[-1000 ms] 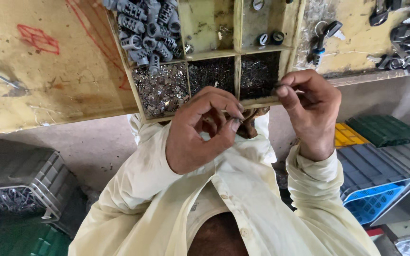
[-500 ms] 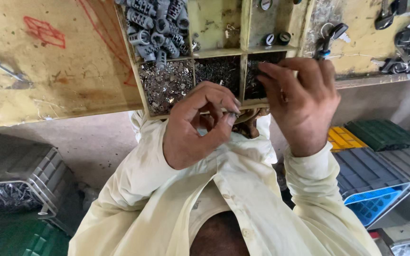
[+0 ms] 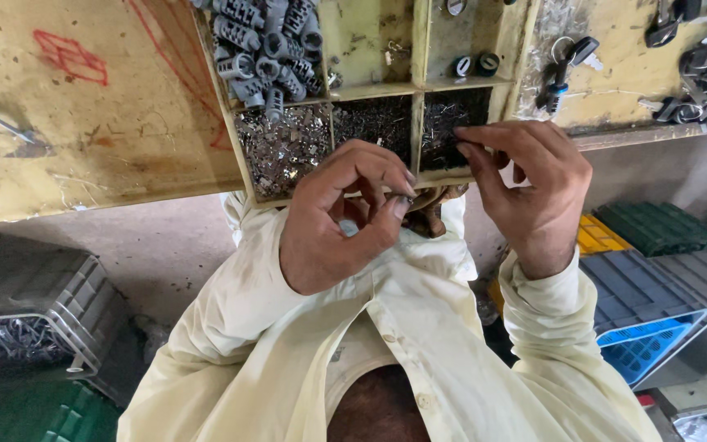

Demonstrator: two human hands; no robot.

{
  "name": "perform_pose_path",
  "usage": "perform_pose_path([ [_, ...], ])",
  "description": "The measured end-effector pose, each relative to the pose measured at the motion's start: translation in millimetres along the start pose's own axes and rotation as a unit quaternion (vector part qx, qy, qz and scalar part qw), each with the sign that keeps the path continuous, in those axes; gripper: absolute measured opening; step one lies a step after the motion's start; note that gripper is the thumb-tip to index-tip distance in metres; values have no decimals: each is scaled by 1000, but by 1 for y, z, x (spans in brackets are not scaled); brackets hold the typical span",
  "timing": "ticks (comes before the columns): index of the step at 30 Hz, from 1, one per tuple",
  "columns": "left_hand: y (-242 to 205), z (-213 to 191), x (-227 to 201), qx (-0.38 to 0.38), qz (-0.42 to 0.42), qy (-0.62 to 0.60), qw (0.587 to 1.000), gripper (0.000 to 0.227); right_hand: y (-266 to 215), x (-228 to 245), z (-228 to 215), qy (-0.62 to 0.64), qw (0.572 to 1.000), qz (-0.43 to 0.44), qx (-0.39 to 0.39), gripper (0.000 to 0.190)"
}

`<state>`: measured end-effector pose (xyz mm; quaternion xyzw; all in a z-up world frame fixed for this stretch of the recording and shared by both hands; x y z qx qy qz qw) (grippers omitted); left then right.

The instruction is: The person repeatedly assembles small key fobs by inserting a metal pin into a plastic housing and attaching a blue cap. The person handles each component by hand and places the finished fob into a wooden compartment box.

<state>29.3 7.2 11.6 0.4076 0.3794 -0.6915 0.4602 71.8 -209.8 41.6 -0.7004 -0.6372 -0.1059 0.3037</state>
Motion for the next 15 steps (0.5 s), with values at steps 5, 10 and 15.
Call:
perform_pose_path([
  [5,3,3,-5,0,37,25,999,20,-2,1,-2,-5,1000,8,1,18],
  [10,4,16,-17,44,191,242,950,24,-9,1,1,-64,994,-77,-46,16],
  [15,21,28,-2,60,249,367,894,23,-16,1,-6,-39,998,-42,-29,20],
])
Point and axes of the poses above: each hand's wrist, its own y-axis towards the middle knuckle, its own z-axis out of the palm, x = y × z, the point moved 2 cm from there along y, towards the middle knuckle, and after that the axes turned 15 degrees about z, right-handed, at the moved point
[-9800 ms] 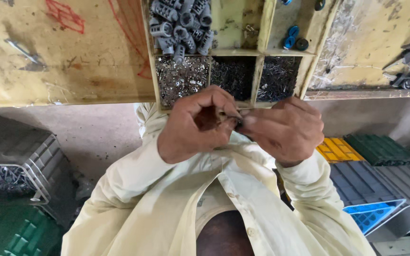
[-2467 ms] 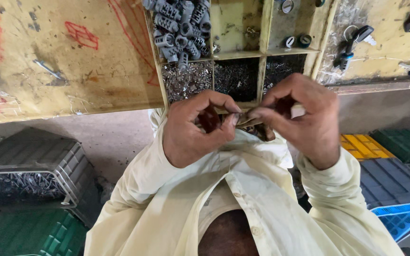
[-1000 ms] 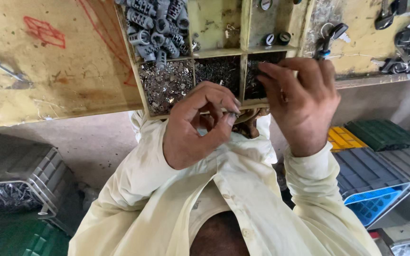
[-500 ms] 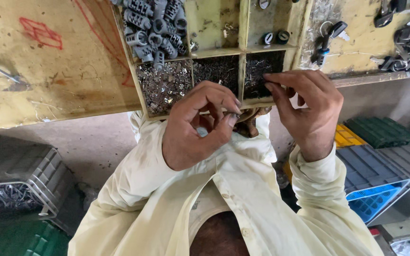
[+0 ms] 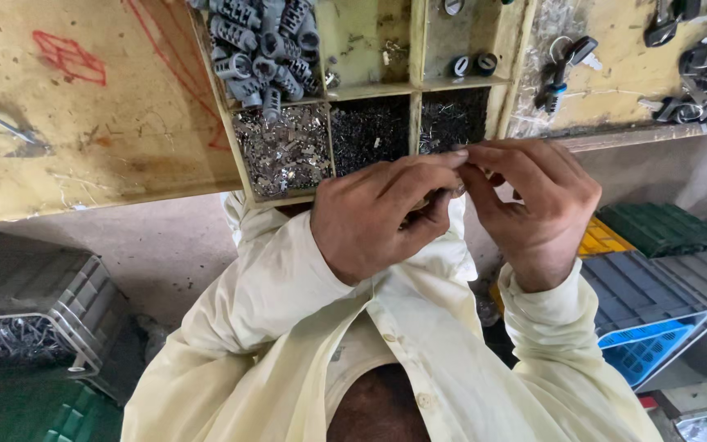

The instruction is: The person repeatedly assembles small key fobs by inserting a metal pin into a plastic housing and attaching a blue cap. The person handles each component by hand and places the finished fob into a wooden compartment box.

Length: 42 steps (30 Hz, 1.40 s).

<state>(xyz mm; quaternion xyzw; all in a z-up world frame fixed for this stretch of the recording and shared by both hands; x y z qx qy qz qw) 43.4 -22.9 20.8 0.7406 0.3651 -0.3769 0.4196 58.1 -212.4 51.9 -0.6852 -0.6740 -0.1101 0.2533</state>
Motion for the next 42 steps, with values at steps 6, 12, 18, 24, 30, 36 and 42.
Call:
perform_pose_path([
  [6,-17,8,10,-32,-145,-268,952,16,-10,-7,-8,145,986,83,-10,18],
  [12,-28,35,13,-128,-363,-664,641,25,-25,-7,25,263,961,-43,-80,26],
  [18,-37,43,11,-178,-411,-700,557,23,-29,-4,36,238,966,-26,-95,29],
  [24,-38,38,11,-188,-406,-680,581,23,-28,4,37,245,965,14,-91,27],
  [30,-35,17,12,-175,-313,-572,738,18,-23,13,31,161,978,-103,-82,29],
  [36,-35,-33,6,-101,-227,-323,913,15,2,36,14,87,966,-244,-9,30],
  [42,-53,-74,10,-29,-237,-299,924,17,21,50,31,176,937,-221,207,26],
])
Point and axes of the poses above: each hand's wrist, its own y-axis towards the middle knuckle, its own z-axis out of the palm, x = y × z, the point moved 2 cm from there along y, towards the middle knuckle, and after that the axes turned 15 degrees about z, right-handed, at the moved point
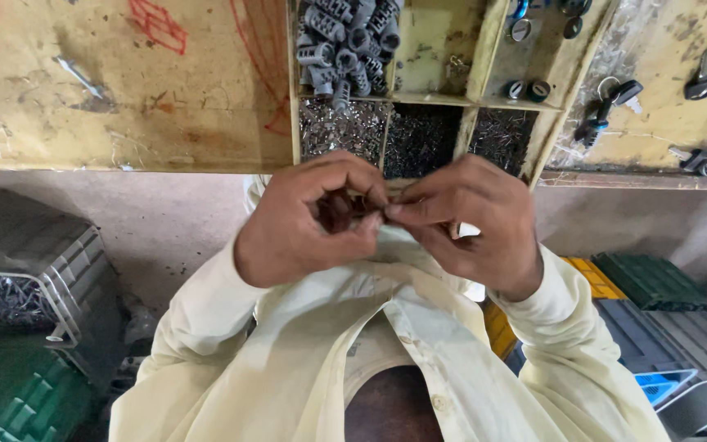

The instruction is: The person repeatedly assembles small key fobs by inserting a metal pin into a plastic housing and attaching a blue cap. The person handles each component by hand and places the finished fob into a wooden compartment box.

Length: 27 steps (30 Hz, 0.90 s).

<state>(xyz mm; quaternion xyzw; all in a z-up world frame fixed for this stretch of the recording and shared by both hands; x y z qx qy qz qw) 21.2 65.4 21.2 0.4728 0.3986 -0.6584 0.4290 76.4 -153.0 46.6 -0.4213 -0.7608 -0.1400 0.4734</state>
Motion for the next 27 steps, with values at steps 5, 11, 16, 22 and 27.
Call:
perform_pose_path([
  [5,-22,-17,13,-120,-118,-132,977,18,33,9,3,-44,999,-28,6,37],
  [11,-30,-16,14,-214,38,25,976,14,62,18,28,-206,966,-28,-154,34],
  [16,-19,-1,11,-114,23,-221,968,12,3,-12,26,383,899,191,-87,27],
  [22,8,25,14,-41,-14,-335,941,11,-45,-40,32,344,925,122,-105,22],
  [27,10,30,19,-49,-27,-247,967,16,-41,-38,21,145,974,99,-146,28],
])
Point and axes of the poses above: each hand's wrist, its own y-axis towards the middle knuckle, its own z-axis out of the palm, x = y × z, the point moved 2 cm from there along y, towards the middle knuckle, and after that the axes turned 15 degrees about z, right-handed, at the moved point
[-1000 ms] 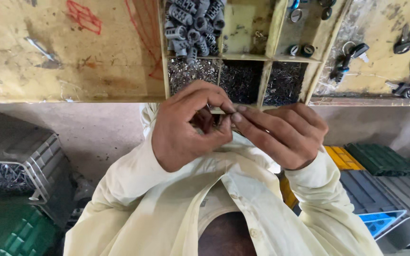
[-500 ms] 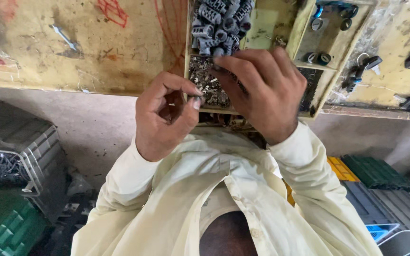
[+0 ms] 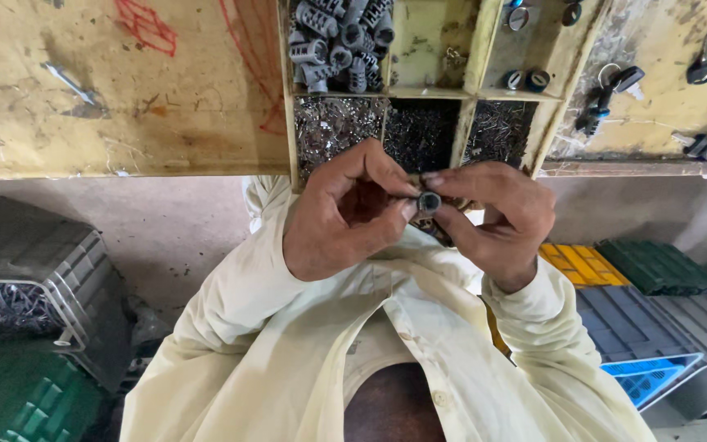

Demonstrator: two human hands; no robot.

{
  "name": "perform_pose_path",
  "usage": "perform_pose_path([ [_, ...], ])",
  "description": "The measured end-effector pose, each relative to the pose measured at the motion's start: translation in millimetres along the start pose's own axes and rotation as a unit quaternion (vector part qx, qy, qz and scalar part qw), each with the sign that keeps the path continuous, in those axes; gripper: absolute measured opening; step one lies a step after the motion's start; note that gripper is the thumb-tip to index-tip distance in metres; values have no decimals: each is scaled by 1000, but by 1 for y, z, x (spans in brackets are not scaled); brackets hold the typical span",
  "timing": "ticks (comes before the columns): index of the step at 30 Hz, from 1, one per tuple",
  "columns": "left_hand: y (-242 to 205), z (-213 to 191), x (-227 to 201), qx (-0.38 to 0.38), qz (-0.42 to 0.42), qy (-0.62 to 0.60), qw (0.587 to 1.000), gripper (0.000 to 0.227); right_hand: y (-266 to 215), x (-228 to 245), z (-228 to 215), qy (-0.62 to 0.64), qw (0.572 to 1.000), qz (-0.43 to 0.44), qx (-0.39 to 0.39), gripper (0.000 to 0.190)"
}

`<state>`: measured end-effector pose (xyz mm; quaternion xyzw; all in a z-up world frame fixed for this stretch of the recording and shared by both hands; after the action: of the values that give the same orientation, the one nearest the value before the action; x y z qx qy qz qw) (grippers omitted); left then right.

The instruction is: The person repeatedly assembles small key fobs by inserting a metal pin into a plastic housing and attaching a blue cap. The person handles each component by hand and places the finished fob into a wooden compartment box.

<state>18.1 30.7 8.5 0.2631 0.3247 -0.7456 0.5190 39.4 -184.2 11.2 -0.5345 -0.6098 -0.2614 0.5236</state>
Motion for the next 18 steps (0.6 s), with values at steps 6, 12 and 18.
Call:
perform_pose_path([
  [6,-4,-4,6,-27,-25,87,995,23,12,28,2,-156,982,-94,-42,24],
  [12,-3,1,5,-82,-38,174,981,24,23,57,-2,-241,959,-147,-33,27],
  [18,-6,36,-15,10,237,529,815,42,14,47,-1,-271,953,-71,-119,30],
])
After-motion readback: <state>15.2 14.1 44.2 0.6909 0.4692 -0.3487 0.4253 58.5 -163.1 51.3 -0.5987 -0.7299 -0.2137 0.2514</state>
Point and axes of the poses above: each hand's wrist, its own y-axis towards the middle knuckle, its own z-axis out of the palm, x = y × z, the point moved 2 cm from there along y, towards the middle knuckle, and after that the axes turned 15 degrees about z, right-handed, at the moved point
